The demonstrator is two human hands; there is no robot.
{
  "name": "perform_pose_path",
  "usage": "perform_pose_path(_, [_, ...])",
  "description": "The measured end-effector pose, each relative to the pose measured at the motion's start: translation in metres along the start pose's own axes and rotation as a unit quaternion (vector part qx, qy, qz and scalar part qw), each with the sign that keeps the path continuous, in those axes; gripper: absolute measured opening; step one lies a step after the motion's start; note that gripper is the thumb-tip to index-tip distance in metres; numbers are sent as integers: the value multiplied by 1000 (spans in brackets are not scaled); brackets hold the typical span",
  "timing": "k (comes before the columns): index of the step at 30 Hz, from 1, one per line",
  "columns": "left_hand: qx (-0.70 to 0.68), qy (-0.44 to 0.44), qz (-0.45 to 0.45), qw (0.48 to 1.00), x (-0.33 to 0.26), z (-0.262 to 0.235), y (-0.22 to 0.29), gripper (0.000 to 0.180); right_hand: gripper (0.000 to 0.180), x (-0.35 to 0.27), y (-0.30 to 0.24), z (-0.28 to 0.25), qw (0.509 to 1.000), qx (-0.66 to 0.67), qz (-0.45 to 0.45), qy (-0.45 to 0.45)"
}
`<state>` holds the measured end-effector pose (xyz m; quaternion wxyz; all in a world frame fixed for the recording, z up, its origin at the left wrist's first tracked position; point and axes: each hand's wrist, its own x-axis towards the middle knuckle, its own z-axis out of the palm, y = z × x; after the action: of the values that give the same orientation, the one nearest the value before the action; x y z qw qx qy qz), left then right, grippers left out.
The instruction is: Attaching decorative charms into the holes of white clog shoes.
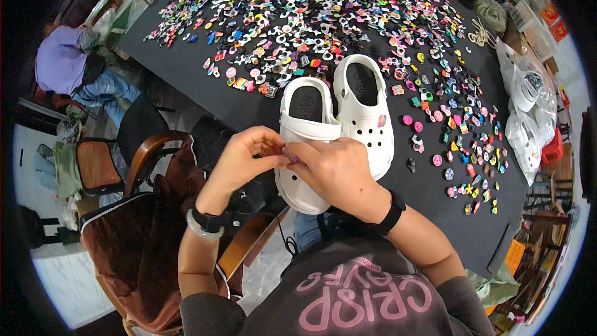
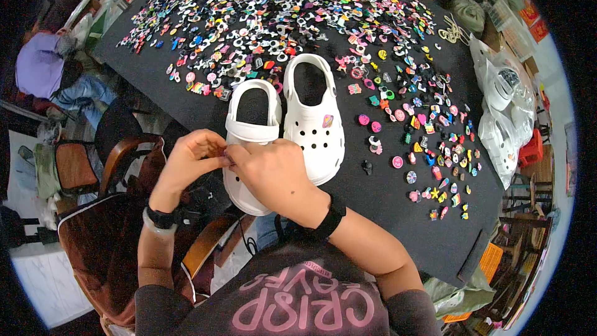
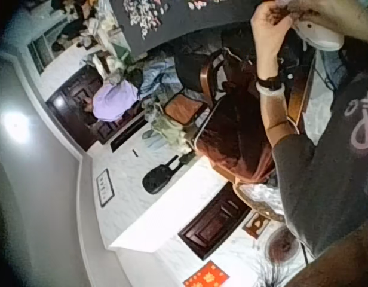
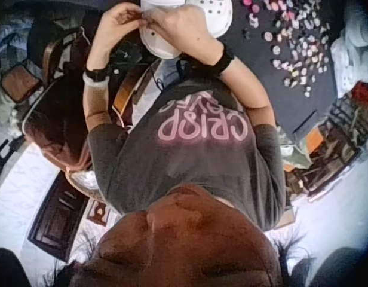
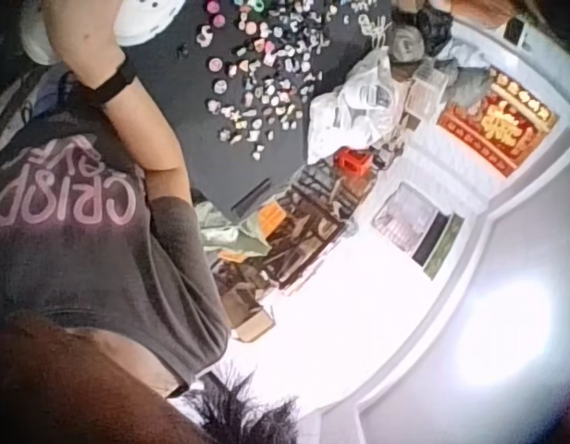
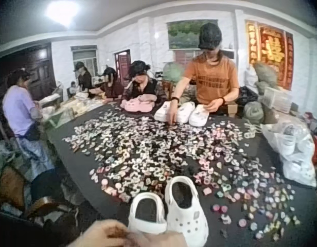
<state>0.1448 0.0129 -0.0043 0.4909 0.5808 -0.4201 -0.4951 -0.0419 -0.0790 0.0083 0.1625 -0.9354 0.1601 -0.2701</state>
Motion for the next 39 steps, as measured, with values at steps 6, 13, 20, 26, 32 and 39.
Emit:
perform_pose_path(6, [-88,23,-23,996,-3,3,-24,13,26,-1,-3,-20,997,59,32,-49])
perform_pose_path(13, [-85,-37,-13,996,-1,-9,-26,12,34,24,20,-31,998,49,11,40])
perform_pose_path(20, [-124,-15,-52,991,7,-11,-25,15,39,25,30,-9,986,54,66,-144])
perform_pose_path(26, [-20,3,-7,1000,5,-5,-17,13,31,22,35,-5,981,110,90,-135])
perform_pose_path(32, [-8,-57,-60,997,9,-17,-8,11,27,16,25,0,982,135,89,-99])
perform_pose_path(39, [93,-73,-113,986,9,-10,12,13,27,14,27,2,984,130,92,-80])
